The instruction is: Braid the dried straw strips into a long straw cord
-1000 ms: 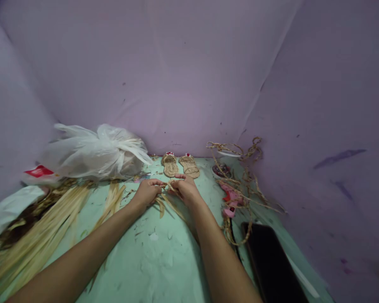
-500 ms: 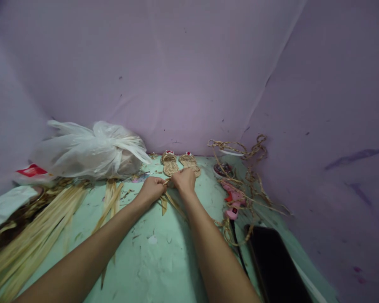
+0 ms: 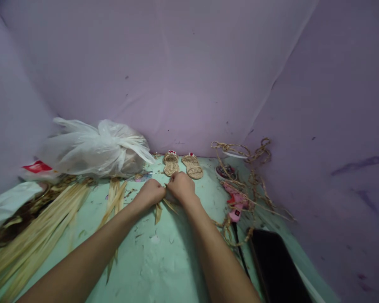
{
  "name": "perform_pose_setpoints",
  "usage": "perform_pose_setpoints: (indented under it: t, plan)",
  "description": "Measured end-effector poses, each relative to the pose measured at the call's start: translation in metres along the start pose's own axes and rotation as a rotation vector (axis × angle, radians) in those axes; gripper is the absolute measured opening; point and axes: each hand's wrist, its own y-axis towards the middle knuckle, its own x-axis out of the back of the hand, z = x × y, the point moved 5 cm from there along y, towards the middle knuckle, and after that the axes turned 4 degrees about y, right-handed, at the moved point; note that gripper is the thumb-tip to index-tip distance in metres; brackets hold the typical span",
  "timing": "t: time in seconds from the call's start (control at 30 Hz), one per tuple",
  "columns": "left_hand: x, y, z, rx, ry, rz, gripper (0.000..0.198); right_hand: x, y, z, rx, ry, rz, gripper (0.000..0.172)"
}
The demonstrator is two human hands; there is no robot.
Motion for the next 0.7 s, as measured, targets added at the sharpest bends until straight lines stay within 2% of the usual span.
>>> perform_pose_setpoints:
  t: [0.13, 0.33, 0.43, 0.53, 0.7]
  plan:
    - [0.003, -0.022, -0.015, -0.037, 0.394, 0.001, 0.018, -0.002, -0.020, 0.005, 0.002, -0.057, -0.051, 0.032]
    - [0.002, -0.037, -0.020, -0.091, 0.506, 0.009, 0.032, -0.002, -0.047, 0.006, -0.013, 0.072, -0.068, 0.044]
    - [0.003, -0.038, -0.020, -0.100, 0.526, -0.006, 0.034, -0.001, -0.060, 0.003, -0.097, 0.141, -0.156, 0.049]
    - [0.003, -0.038, -0.020, -0.112, 0.534, -0.013, 0.032, -0.001, -0.072, 0.000, -0.152, 0.190, -0.222, 0.035]
    - [0.003, -0.036, -0.017, -0.116, 0.551, -0.008, 0.027, -0.006, -0.092, -0.003, -0.187, 0.179, -0.130, 0.021]
